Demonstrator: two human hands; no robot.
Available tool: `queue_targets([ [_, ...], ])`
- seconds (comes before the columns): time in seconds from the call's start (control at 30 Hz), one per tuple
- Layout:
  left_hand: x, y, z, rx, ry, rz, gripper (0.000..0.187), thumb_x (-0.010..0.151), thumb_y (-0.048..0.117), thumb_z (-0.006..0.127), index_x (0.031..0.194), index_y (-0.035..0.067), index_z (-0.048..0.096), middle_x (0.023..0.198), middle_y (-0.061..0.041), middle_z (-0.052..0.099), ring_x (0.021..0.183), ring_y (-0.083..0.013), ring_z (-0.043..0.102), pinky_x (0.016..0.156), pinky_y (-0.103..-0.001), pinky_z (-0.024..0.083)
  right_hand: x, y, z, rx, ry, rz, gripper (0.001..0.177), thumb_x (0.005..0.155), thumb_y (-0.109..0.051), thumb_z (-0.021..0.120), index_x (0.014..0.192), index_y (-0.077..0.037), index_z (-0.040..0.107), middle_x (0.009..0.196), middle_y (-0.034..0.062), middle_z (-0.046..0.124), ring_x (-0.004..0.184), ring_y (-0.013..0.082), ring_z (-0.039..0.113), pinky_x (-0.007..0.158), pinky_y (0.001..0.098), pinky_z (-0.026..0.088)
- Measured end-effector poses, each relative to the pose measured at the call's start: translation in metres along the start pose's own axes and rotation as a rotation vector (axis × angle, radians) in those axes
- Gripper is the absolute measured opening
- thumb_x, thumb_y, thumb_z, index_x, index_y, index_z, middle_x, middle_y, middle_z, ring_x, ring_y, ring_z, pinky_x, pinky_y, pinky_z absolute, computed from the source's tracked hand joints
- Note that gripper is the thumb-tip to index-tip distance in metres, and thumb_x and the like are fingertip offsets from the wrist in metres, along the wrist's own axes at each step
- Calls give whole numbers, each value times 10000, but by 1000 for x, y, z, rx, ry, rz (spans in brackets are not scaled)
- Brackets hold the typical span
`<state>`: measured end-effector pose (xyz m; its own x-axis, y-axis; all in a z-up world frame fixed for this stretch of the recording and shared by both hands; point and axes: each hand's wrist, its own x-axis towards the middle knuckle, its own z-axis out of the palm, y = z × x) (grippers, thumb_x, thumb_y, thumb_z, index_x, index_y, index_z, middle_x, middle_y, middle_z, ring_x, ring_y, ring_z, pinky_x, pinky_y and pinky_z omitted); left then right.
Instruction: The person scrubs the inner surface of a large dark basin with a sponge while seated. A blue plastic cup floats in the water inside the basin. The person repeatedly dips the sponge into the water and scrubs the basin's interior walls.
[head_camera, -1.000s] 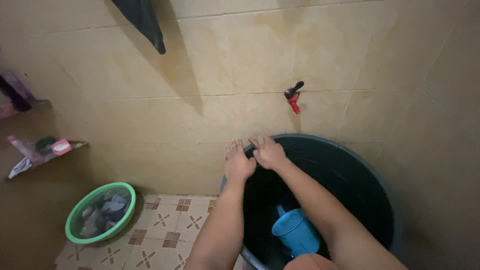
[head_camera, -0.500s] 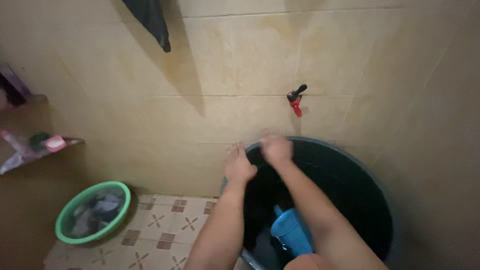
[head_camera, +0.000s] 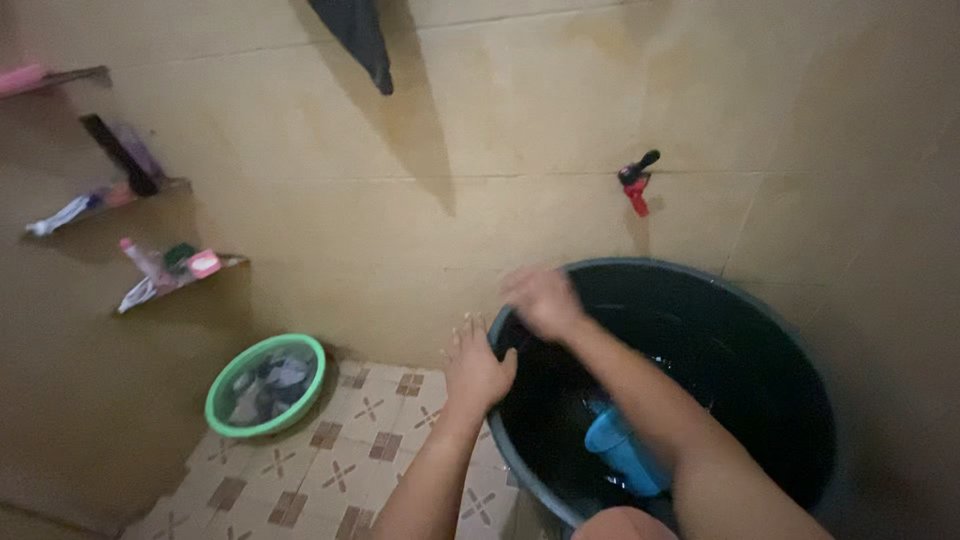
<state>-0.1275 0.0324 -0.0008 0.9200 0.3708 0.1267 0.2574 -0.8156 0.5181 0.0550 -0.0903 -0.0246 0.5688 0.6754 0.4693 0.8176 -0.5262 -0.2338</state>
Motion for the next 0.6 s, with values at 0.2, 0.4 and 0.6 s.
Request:
queue_targets([
  [0.2, -17, -10, -12, -53, 226, 31, 654, 965, 408, 567, 1514, 80, 427, 1637, -162, 337, 1495, -406, 307, 1236, -596, 199, -5, -12, 32, 155, -16, 118, 442, 1066, -486, 486, 1231, -133, 695, 1363, 123, 645, 1331, 343, 554, 1212, 515, 369],
  [0.4, 14, -32, 11, -186, 214, 26, 648, 1007, 375, 508, 1536, 31, 358, 1622, -217, 276, 1500, -443, 206, 1182, -663, 110, -2, 16, 4, 34, 122, 327, 449, 1027, -386, 411, 1300, -122, 651, 1421, 170, 563, 1338, 382, 462, 1133, 687, 146],
  [0.6, 28, 1, 21, -108, 157, 67, 628, 1010, 365, 468, 1563, 95, 342, 1647, -199, 271, 1493, -476, 231, 1189, -648, 193, -21, -11, 37, 336, 18, -84, 534, 1058, -407, 470, 1439, -41, 543, 1487, 222, 509, 1399, 460, 381, 1123, 617, 254],
])
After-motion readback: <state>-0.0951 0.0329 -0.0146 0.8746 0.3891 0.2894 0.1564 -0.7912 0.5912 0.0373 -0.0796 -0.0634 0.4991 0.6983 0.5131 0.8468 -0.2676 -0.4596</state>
